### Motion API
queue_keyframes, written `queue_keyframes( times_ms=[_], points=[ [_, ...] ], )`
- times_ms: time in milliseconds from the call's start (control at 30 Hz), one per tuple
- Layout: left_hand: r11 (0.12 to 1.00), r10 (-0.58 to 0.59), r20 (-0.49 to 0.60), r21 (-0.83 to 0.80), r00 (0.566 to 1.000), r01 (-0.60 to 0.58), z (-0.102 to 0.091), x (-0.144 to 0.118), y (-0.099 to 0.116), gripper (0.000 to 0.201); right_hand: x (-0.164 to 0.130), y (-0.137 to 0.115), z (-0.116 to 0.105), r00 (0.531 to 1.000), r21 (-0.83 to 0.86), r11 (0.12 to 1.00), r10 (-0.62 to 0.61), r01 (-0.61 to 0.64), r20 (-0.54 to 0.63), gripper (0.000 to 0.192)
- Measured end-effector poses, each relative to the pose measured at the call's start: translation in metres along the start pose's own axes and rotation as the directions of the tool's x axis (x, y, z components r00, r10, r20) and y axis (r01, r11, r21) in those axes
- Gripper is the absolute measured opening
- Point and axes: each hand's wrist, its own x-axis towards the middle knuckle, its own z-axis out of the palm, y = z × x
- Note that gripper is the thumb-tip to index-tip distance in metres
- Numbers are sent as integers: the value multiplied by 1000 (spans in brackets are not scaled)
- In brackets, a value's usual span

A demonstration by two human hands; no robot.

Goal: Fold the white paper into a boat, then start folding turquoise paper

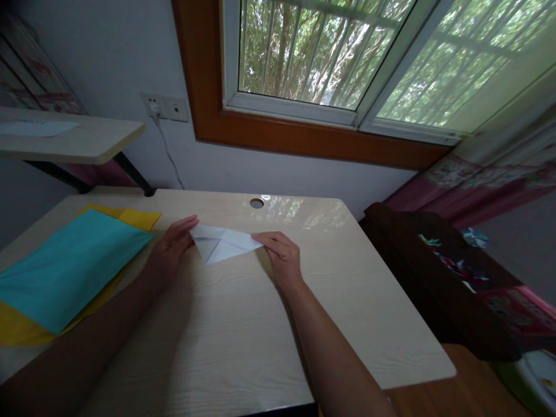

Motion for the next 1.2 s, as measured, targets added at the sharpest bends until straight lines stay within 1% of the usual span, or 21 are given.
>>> queue_keyframes(
  times_ms=[67, 100, 167, 233, 300, 367, 433, 467, 533, 633, 700, 767, 833, 900, 1033, 1100, 1133, 1200],
  points=[
    [961, -137, 30, -238, 990, 141, 4, 0, 1, 38, 0, 0, 0, 1000, -4, 1000, 20, -20, -1, 29],
    [927, -188, 45, -321, 981, 192, 6, 0, 1, 41, 0, 0, 1, 1000, -14, 999, 31, -31, 5, 29],
    [886, -254, 36, -393, 967, 247, 8, 0, 2, 46, 0, -1, 1, 998, -41, 998, 52, -51, 24, 28],
    [886, -285, 6, -380, 958, 266, 8, 1, 2, 53, 0, -2, 1, 997, -58, 997, 60, -57, 38, 28],
    [904, -293, -5, -327, 956, 275, 8, 2, 1, 61, 0, -3, 1, 997, -60, 996, 62, -59, 54, 29],
    [918, -285, -10, -289, 958, 270, 7, 2, -1, 62, 1, -3, 1, 995, -55, 997, 64, -60, 71, 32],
    [925, -274, -38, -285, 961, 252, 5, 2, -2, 59, 2, -2, 2, 993, -35, 996, 87, -85, 77, 34],
    [925, -270, -56, -292, 961, 243, 5, 3, -3, 57, 2, -1, 4, 991, -13, 993, 116, -115, 74, 35],
    [920, -275, -89, -313, 957, 235, 3, 3, -4, 48, 2, 1, 7, 974, 83, 972, 215, -221, 73, 38],
    [912, -289, -104, -332, 952, 241, 2, 4, -5, 29, -1, 3, 12, 919, 298, 870, 373, -393, 125, 46],
    [915, -289, -102, -322, 952, 243, 2, 4, -6, 25, -2, 3, 14, 893, 375, 811, 423, -449, 156, 49],
    [924, -286, -105, -291, 952, 246, 2, 4, -5, 24, -2, 2, 15, 890, 372, 809, 428, -455, 156, 47],
    [935, -285, -111, -251, 952, 250, 2, 4, -5, 25, -2, 1, 14, 898, 340, 832, 417, -438, 137, 41],
    [942, -280, -109, -225, 954, 251, 3, 3, -3, 30, -1, 0, 13, 901, 316, 845, 419, -432, 110, 33],
    [950, -245, -67, -214, 967, 226, 3, 1, 2, 59, 1, 0, 12, 890, 313, 839, 454, -446, 52, 25],
    [962, -216, -38, -179, 976, 206, 3, -1, 4, 67, 1, 1, 12, 884, 318, 835, 466, -449, 25, 23],
    [969, -203, -23, -152, 979, 197, 3, -2, 5, 67, 2, 2, 12, 882, 318, 835, 471, -449, 9, 22],
    [978, -187, 19, -91, 982, 188, 3, -5, 6, 58, 2, 5, 11, 877, 313, 838, 480, -448, -30, 21]
  ],
)
